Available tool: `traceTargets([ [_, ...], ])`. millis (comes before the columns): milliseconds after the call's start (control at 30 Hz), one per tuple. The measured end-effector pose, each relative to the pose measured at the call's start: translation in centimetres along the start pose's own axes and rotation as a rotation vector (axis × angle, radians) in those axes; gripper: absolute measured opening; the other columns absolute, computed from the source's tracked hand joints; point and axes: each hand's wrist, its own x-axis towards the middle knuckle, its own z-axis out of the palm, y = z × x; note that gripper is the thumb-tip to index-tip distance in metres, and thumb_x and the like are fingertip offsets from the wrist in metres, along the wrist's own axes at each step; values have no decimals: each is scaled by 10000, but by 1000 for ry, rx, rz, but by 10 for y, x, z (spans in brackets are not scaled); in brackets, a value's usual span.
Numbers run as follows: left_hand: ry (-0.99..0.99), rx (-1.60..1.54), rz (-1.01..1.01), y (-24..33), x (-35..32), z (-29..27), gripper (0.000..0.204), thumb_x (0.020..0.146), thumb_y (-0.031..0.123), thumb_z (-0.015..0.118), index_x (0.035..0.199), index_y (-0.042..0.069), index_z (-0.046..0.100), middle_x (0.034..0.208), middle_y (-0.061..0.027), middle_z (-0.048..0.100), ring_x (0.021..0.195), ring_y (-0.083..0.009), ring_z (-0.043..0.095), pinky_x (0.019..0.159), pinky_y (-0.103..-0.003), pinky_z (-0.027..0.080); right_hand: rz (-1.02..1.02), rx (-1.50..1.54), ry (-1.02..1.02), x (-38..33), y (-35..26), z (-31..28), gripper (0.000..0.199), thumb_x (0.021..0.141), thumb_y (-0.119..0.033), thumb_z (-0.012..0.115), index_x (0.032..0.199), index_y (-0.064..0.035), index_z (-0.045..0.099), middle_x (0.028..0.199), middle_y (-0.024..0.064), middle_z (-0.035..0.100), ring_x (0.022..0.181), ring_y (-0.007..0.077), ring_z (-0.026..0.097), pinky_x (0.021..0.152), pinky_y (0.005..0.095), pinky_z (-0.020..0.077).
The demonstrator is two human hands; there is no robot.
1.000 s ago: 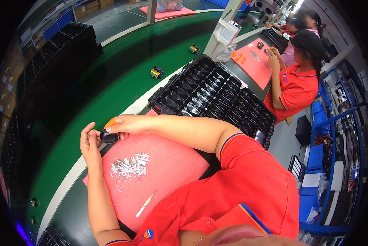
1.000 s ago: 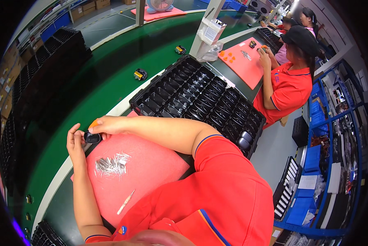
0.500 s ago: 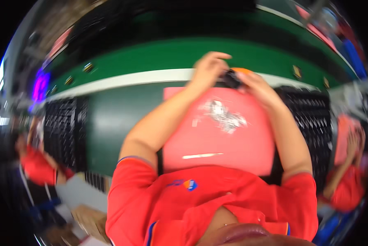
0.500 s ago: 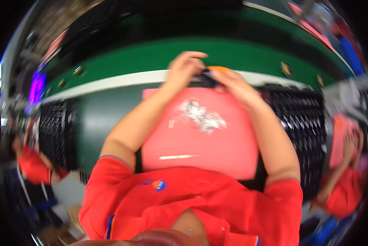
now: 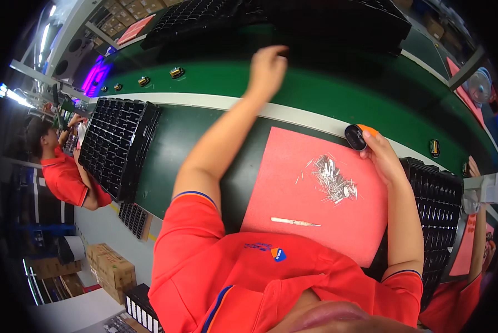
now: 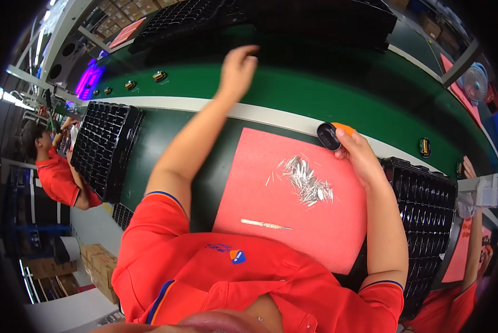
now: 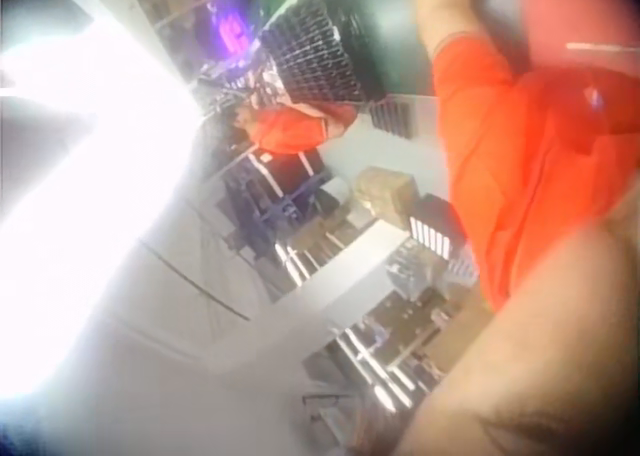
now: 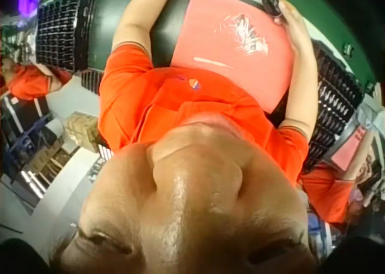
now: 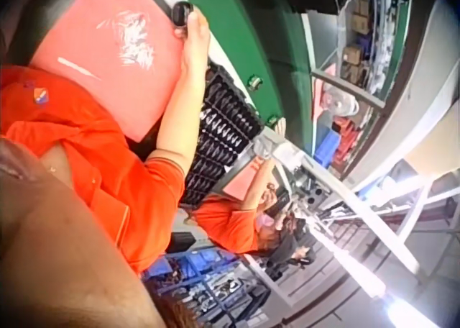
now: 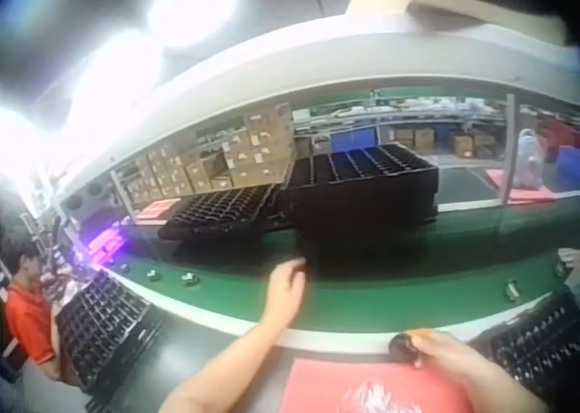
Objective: Assembling small silver pins and orange components into black plastic housings at a factory workstation.
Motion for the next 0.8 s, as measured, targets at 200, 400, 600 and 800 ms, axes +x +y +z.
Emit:
traceTargets([
  [200, -215, 1133, -30, -157, 22, -105, 386, 722, 108, 543, 1100, 75, 613, 1145, -131, 588, 1050, -306, 539, 854, -431, 461, 7, -4, 70, -3, -2, -1, 404, 923, -361, 549, 1170, -41, 533, 853, -28, 526, 670, 60, 454, 685, 196, 400],
  [400, -510, 1179, -450, -247, -23, -204, 366, 923, 234, 440, 1280, 167, 485, 1213, -154, 551, 1044, -332, 581, 872, -467, 464, -37, -30, -40, 10, -2, -3, 414, 929, -377, 528, 1174, -45, 557, 829, -37, 531, 676, 55, 468, 657, 191, 399],
  [600, -308, 475, -379, -174, -7, -132, 363, 887, 257, 604, 1170, 38, 548, 1043, -152, 631, 916, -276, 636, 798, -369, 503, -45, -42, -35, 8, 1, -6, 424, 939, -396, 506, 1173, -46, 559, 804, -23, 533, 679, 59, 486, 650, 202, 414],
  [800, -102, -1209, -907, 37, -28, -1, 166, 918, 193, 580, 1030, 70, 584, 979, -36, 602, 934, -149, 567, 932, -322, 439, -32, 1, 40, 5, 2, -7, 422, 943, -369, 501, 1196, -35, 546, 806, -14, 534, 692, 62, 492, 655, 207, 417],
])
